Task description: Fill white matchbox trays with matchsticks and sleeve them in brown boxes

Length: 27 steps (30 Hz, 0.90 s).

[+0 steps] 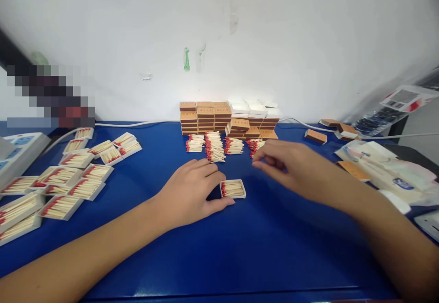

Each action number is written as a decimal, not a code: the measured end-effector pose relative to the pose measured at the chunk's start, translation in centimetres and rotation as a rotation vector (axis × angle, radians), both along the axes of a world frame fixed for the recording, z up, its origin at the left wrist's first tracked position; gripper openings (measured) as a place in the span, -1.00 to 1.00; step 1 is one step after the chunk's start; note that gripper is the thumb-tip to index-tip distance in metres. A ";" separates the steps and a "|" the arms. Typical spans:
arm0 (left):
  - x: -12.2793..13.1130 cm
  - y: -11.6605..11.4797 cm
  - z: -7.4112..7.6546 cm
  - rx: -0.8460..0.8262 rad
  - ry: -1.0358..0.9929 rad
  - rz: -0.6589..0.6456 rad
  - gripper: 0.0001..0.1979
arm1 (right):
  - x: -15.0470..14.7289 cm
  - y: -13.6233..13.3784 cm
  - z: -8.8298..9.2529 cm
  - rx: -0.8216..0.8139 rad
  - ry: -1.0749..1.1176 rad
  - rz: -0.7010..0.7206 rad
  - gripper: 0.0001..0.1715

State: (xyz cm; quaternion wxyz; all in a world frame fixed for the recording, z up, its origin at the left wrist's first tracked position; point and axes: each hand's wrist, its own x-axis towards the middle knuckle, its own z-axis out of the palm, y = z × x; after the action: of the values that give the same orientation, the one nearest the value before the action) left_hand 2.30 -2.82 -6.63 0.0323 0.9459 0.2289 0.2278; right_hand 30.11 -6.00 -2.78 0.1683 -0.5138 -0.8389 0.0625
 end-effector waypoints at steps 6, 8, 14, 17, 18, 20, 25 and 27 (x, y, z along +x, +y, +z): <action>0.0 0.1 0.1 -0.003 0.010 -0.002 -0.63 | 3.3 2.2 -0.7 -0.028 -0.040 -0.048 -0.70; 0.0 0.1 0.1 0.003 0.015 -0.002 -0.64 | 3.3 2.5 -1.0 -0.049 -0.050 -0.034 -0.66; 0.0 0.0 0.0 -0.002 0.004 -0.004 -0.64 | 3.0 2.6 -1.1 -0.078 -0.104 -0.015 -0.60; 0.0 0.1 0.0 -0.004 0.011 0.000 -0.63 | 3.0 2.5 -1.1 -0.092 -0.106 -0.012 -0.61; 0.0 0.1 0.0 -0.005 0.012 -0.001 -0.63 | 3.0 2.5 -1.1 -0.098 -0.099 -0.019 -0.61; 0.0 0.1 0.0 -0.008 0.012 -0.003 -0.63 | 2.9 2.5 -1.0 -0.104 -0.083 -0.033 -0.62; -0.1 0.1 0.0 -0.018 0.018 0.003 -0.63 | 2.7 2.5 -0.9 -0.099 -0.060 -0.042 -0.64; -0.1 0.1 0.0 -0.018 0.018 0.003 -0.63 | 2.6 2.5 -1.0 -0.094 -0.059 -0.048 -0.65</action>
State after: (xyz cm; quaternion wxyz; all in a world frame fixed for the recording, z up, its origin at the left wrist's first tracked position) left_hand 2.24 -2.70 -6.66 0.0382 0.9473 0.2325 0.2171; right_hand 32.72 -3.51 -3.75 0.1206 -0.5428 -0.8270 0.0828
